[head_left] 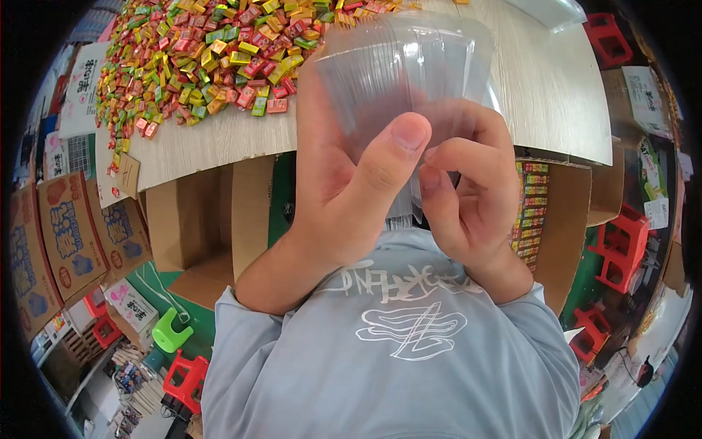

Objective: Separate a stack of individual transparent plastic trays and place them onto the table one by one.

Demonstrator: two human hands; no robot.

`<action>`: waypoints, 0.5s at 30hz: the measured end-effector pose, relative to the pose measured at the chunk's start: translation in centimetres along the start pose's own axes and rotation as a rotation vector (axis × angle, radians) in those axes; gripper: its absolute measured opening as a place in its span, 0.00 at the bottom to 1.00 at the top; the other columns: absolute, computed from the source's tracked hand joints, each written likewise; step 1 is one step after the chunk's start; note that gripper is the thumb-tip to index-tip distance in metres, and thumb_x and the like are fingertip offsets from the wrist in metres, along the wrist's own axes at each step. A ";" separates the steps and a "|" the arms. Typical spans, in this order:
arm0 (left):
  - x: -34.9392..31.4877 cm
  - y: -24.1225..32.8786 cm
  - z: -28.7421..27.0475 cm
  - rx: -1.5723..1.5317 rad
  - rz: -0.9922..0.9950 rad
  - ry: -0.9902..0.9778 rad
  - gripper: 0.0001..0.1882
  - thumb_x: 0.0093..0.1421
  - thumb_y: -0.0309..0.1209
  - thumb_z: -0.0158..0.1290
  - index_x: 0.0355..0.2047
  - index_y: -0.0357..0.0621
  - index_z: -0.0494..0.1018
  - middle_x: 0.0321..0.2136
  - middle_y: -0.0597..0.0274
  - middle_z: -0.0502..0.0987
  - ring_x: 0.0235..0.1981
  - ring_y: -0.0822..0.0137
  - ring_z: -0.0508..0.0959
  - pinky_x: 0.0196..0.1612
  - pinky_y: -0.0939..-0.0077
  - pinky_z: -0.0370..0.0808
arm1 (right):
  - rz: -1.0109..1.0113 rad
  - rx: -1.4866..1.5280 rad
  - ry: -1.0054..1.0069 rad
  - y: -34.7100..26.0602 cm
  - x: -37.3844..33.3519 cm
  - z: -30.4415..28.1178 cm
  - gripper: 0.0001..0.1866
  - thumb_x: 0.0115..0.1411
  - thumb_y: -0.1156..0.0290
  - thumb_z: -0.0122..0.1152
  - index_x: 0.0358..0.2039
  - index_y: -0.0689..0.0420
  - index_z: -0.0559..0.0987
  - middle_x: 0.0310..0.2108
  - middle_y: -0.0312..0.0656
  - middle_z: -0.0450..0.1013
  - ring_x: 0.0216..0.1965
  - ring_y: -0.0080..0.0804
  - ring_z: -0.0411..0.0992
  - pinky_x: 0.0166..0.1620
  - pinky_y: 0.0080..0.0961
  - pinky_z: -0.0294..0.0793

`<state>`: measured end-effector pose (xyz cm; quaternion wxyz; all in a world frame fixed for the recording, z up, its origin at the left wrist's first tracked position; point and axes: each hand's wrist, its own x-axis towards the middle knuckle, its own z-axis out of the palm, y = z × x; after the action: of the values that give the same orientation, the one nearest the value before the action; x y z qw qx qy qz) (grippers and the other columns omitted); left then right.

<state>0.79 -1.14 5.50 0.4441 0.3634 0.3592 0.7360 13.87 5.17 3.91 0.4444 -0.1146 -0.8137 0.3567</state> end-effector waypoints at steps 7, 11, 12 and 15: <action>-0.2 -0.8 -0.5 0.134 0.025 0.000 0.25 0.67 0.38 0.46 0.59 0.37 0.60 0.48 0.55 0.72 0.46 0.67 0.74 0.49 0.73 0.72 | -0.010 -0.040 -0.022 0.0 -0.2 -0.2 0.11 0.58 0.83 0.52 0.43 0.62 0.71 0.47 0.59 0.69 0.41 0.39 0.70 0.44 0.27 0.70; -0.2 -0.5 -0.1 -0.037 -0.016 0.009 0.26 0.66 0.30 0.51 0.60 0.40 0.53 0.48 0.58 0.69 0.46 0.73 0.71 0.48 0.74 0.71 | 0.042 0.005 -0.002 -0.1 0.0 -0.1 0.14 0.52 0.81 0.58 0.41 0.60 0.73 0.46 0.56 0.68 0.42 0.41 0.71 0.44 0.29 0.71; -0.2 -0.4 0.0 -0.036 -0.008 0.002 0.26 0.66 0.30 0.51 0.60 0.40 0.53 0.48 0.58 0.69 0.46 0.73 0.71 0.48 0.74 0.71 | 0.036 0.045 0.054 -0.1 0.1 0.0 0.16 0.46 0.82 0.64 0.39 0.59 0.76 0.45 0.54 0.69 0.41 0.42 0.72 0.41 0.29 0.74; -0.3 0.0 0.2 -0.018 -0.002 -0.014 0.26 0.66 0.30 0.50 0.60 0.41 0.53 0.49 0.58 0.69 0.46 0.73 0.71 0.48 0.75 0.70 | 0.012 0.053 0.050 0.0 -0.1 -0.2 0.17 0.46 0.78 0.67 0.39 0.59 0.75 0.45 0.54 0.69 0.45 0.44 0.70 0.45 0.30 0.72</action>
<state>1.03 -1.40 5.53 0.4508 0.3638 0.3498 0.7363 14.04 5.22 3.91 0.4653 -0.1165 -0.7918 0.3780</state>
